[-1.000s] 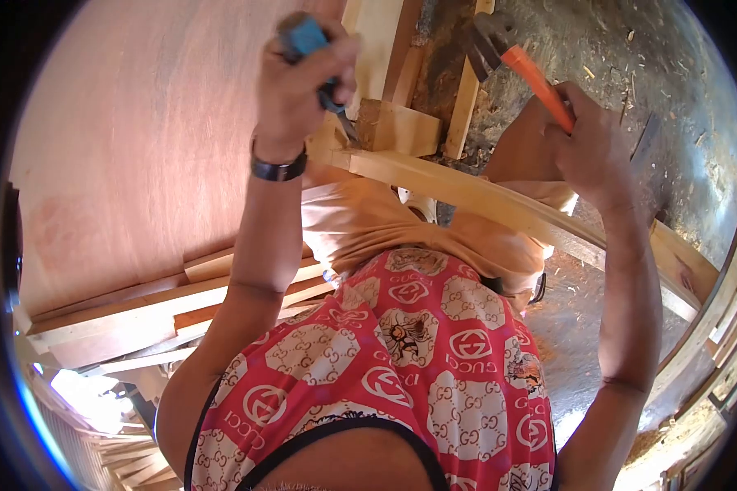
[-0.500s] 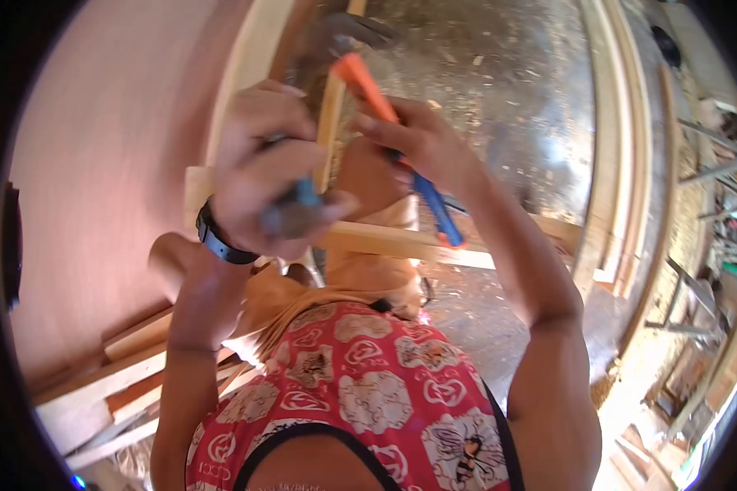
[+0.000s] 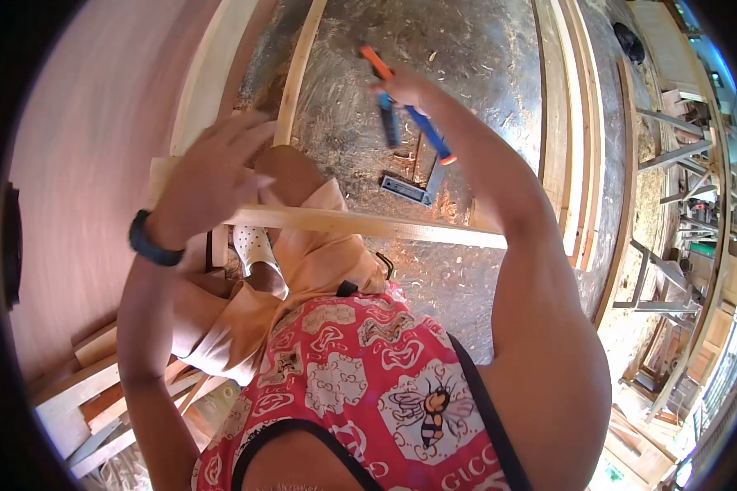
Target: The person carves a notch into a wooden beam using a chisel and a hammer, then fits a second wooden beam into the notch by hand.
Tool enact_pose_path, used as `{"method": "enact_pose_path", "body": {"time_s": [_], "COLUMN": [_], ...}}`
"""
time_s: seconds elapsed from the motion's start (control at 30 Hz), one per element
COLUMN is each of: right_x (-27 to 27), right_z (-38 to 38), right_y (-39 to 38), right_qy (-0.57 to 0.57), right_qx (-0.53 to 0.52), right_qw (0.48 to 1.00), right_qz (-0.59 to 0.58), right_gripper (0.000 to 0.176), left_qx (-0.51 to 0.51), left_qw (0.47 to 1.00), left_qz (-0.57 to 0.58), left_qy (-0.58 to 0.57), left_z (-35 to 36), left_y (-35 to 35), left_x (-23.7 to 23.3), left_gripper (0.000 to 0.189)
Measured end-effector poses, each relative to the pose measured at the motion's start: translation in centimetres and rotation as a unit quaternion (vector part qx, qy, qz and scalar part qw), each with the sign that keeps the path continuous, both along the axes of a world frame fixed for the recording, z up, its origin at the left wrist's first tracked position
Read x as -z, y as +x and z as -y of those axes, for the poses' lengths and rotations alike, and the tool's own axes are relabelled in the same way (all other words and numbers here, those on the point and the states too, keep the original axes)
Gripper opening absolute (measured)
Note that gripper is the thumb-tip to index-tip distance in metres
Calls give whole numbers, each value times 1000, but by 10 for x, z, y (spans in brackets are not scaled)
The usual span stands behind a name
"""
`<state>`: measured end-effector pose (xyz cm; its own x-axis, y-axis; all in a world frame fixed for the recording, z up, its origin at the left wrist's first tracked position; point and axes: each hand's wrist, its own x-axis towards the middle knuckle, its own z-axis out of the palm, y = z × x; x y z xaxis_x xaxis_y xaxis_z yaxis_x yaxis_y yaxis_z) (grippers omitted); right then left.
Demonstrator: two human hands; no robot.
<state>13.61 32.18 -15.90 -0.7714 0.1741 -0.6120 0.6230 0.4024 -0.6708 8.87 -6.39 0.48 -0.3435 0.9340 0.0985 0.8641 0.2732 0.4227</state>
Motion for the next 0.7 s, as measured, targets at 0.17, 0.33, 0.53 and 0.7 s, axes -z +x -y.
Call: {"method": "enact_pose_path", "body": {"time_s": [0.17, 0.33, 0.53, 0.7], "right_x": [108, 190, 225, 229], "right_z": [-66, -97, -117, -126], "right_y": [68, 145, 192, 204], "right_qy": [346, 373, 422, 425], "right_qx": [-139, -34, 30, -33], "right_qw": [919, 906, 862, 850], "right_qz": [128, 198, 278, 308], "right_gripper": [46, 41, 36, 38], "left_qx": [-151, -318, -374, -373], "left_qw": [986, 946, 899, 900], "left_qz": [-35, -7, 216, 213], "left_qy": [-67, -54, -68, -67], "left_z": [92, 124, 132, 136], "left_y": [-25, -20, -21, -21], "left_x": [6, 24, 49, 54], "left_gripper": [63, 76, 85, 88]}}
